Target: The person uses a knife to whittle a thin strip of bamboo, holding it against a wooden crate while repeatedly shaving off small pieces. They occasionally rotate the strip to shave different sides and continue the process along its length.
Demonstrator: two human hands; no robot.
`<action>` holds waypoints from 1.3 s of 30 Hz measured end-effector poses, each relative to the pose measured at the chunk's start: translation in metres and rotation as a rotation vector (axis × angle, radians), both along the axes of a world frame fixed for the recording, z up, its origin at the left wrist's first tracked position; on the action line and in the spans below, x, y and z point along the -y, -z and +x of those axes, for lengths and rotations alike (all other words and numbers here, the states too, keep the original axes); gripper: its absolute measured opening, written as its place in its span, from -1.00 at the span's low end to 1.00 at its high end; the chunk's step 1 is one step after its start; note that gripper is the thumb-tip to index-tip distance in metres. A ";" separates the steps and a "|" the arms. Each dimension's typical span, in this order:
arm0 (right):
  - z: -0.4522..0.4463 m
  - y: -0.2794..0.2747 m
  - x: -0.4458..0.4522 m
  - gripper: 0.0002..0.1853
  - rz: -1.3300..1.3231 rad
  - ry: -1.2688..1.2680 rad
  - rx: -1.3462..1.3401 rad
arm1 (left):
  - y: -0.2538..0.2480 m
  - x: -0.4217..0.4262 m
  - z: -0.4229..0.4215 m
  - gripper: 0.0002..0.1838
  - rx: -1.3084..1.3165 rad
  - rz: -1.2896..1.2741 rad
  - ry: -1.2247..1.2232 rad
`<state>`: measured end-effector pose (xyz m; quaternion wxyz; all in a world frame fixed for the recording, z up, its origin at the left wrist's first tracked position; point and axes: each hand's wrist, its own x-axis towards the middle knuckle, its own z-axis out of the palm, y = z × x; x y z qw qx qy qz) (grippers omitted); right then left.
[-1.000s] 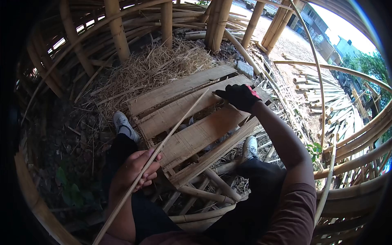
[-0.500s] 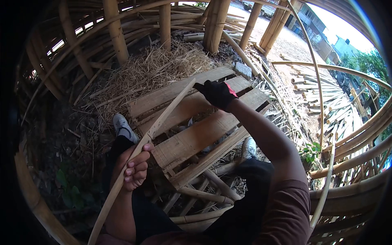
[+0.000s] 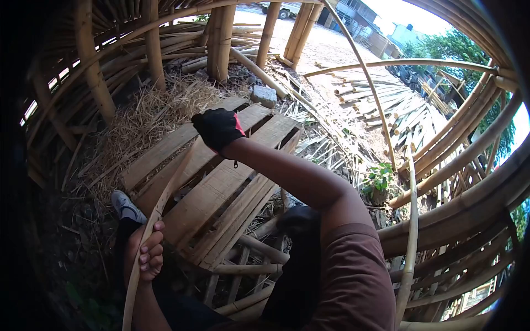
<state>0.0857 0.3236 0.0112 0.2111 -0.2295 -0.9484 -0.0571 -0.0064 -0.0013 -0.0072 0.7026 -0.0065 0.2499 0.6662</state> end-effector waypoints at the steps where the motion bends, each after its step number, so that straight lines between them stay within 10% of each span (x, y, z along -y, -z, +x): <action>1: 0.002 0.003 0.007 -0.75 -0.066 -0.034 0.006 | 0.000 -0.001 0.001 -0.74 0.031 -0.008 -0.007; 6: 0.000 0.010 0.015 -0.49 -0.428 0.090 0.060 | 0.008 -0.001 -0.001 -0.76 0.043 -0.037 -0.012; 8: -0.004 0.019 -0.007 -0.23 -1.177 0.120 0.071 | 0.009 -0.003 -0.001 -0.77 -0.015 -0.045 0.018; 11: -0.014 0.026 -0.001 -0.36 -1.384 0.220 0.040 | 0.005 -0.003 -0.001 -0.76 -0.167 -0.090 0.065; 21: -0.010 -0.031 0.038 -0.29 -1.339 0.173 0.450 | 0.000 -0.001 -0.002 -0.76 -0.168 -0.068 0.134; 37: 0.000 0.004 0.054 -0.39 -1.531 0.325 0.133 | -0.008 -0.001 0.006 -0.62 -0.450 -0.062 0.131; 39: 0.002 0.004 0.059 -0.49 -1.545 0.326 0.120 | -0.019 -0.001 0.003 -0.56 -0.900 -0.194 0.249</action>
